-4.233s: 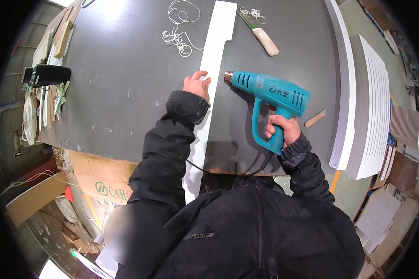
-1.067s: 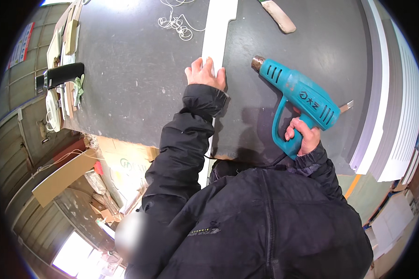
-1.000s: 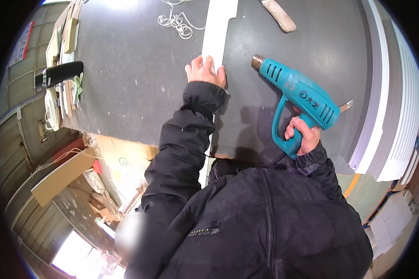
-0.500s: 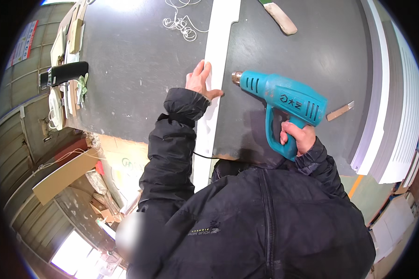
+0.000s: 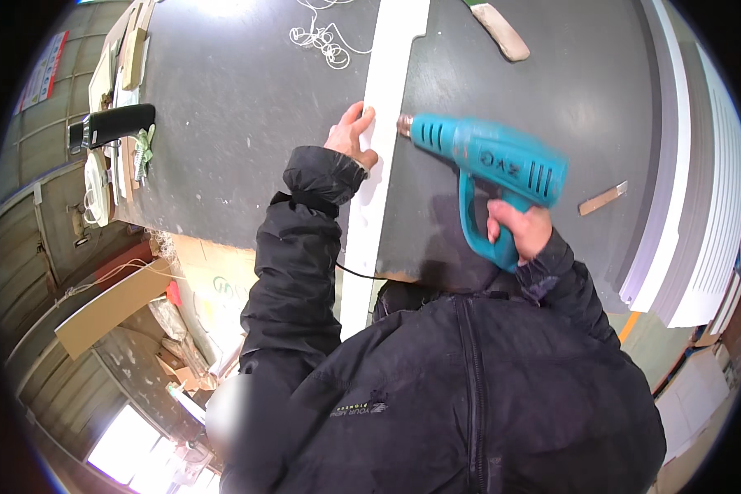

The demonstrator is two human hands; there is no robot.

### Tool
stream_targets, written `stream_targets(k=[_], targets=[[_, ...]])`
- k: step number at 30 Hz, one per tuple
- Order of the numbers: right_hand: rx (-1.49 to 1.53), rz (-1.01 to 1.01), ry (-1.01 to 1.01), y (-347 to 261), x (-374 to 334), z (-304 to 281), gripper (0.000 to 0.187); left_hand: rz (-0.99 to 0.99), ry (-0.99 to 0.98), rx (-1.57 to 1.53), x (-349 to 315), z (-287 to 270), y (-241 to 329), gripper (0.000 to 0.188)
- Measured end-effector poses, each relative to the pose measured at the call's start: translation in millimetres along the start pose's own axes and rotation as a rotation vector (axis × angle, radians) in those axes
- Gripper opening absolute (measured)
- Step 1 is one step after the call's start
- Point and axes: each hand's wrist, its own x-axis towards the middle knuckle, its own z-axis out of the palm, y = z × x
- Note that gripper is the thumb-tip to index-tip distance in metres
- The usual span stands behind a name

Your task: Trimming excess plastic edging from a furniture panel with a utility knife and then applying heat with a heat gun to finish the edge.

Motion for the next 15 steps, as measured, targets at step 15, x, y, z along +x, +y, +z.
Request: stream_targets(k=[15], targets=[[0.29,-0.104,0.339,10.5,-5.8,-8.2,0.009,-0.267,0.678,0.265,32.1,39.0,56.5,0.048]])
